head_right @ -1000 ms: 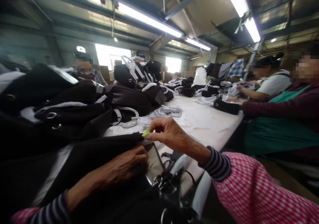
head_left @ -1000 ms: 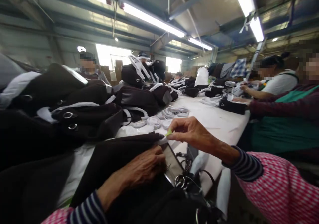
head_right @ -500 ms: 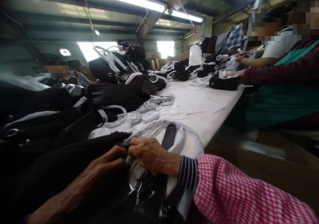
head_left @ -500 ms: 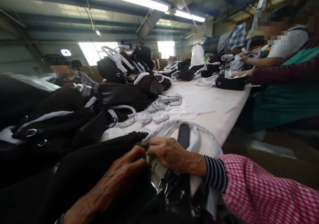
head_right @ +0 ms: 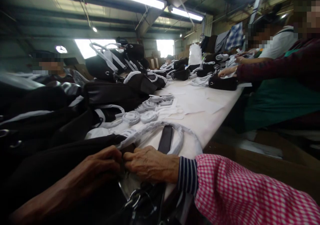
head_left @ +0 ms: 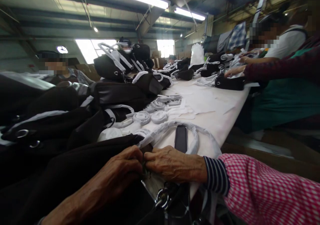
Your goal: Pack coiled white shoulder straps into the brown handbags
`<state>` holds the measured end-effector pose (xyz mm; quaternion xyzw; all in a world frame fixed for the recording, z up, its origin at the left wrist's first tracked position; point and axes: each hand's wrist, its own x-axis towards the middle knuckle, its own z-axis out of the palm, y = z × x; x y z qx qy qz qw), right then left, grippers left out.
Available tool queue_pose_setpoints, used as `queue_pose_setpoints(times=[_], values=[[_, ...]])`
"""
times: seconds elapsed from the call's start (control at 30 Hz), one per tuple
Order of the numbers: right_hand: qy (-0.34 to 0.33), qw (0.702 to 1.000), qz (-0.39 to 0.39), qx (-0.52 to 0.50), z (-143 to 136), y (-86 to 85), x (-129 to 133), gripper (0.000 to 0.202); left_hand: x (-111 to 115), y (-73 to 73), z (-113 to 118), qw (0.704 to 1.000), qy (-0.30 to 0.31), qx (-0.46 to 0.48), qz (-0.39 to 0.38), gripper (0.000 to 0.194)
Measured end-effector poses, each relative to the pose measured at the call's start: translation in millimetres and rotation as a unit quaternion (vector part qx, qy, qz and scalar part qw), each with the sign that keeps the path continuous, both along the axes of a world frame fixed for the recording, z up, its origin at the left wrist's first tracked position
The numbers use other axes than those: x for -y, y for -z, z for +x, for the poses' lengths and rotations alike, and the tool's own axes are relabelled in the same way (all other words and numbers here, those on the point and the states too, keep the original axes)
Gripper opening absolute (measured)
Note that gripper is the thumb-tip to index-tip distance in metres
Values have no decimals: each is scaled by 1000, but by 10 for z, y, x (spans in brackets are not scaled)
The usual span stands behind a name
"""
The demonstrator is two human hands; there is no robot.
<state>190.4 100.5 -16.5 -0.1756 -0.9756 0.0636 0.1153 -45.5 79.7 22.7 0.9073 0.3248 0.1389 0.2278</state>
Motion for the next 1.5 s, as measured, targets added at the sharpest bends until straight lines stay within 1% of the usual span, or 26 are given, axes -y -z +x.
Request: queue_pose_setpoints(times=[0.03, 0.1, 0.2, 0.27, 0.3, 0.37, 0.5, 0.53, 0.6, 0.7, 0.77, 0.87, 0.97, 1.03, 1.13, 1.2, 1.23, 1.3, 1.4, 1.5], values=[[-2, 1000, -9, 0, -7, 9, -2, 7, 3, -15, -4, 1000, 3, -7, -3, 21], [5, 999, -50, -21, -8, 53, -13, 9, -10, 11, -37, 1000, 8, -10, 2, 21], [51, 987, -109, -103, 21, 140, -22, 23, -68, 129, -110, 999, 24, -19, 33, 22], [81, 976, -128, -155, 43, 182, -15, 33, -105, 192, -142, 998, 42, -17, 51, 21], [85, 972, -135, -171, 51, 193, -7, 36, -116, 205, -147, 997, 52, -16, 54, 20], [84, 967, -141, -194, 56, 192, 13, 38, -114, 187, -141, 997, 59, -15, 51, 19], [80, 959, -114, -247, 45, 109, 71, 39, -48, 71, -114, 998, 29, -56, 30, 20], [72, 963, -108, -238, 43, 77, 87, 38, -34, 53, -115, 997, 27, -62, 27, 21], [46, 979, -95, -176, 43, 9, 115, 34, -28, 52, -132, 997, 33, -56, 33, 19], [27, 996, -59, -57, 51, -62, 138, 17, -61, 114, -169, 997, 45, -40, 49, 17], [30, 999, -27, -19, 52, -68, 132, 7, -92, 165, -182, 997, 56, -31, 52, 18], [8, 1000, 11, -3, 21, -27, 69, 5, -125, 226, -180, 996, 67, -8, 57, 21], [-40, 998, 38, 3, -60, 24, -57, 3, -131, 258, -180, 996, 28, -17, 82, 23], [-66, 996, 54, 2, -119, 45, -147, 7, -114, 252, -193, 994, 2, -50, 102, 24], [-94, 994, 57, -13, -171, 71, -232, 16, -72, 193, -213, 992, -3, -73, 99, 25], [-92, 994, 29, -42, -167, 95, -238, 17, -48, 143, -216, 994, -1, -67, 82, 25], [-76, 995, 3, -67, -153, 108, -229, 17, -42, 126, -215, 995, 1, -64, 74, 24], [-21, 989, -62, -134, -105, 133, -195, 22, -47, 129, -211, 997, 4, -48, 59, 21], [72, 956, -147, -244, -6, 148, -139, 32, -92, 240, -207, 998, -15, -12, 63, 17], [118, 918, -221, -308, 73, 132, -91, 31, -141, 380, -180, 996, -8, -38, 78, 15]])
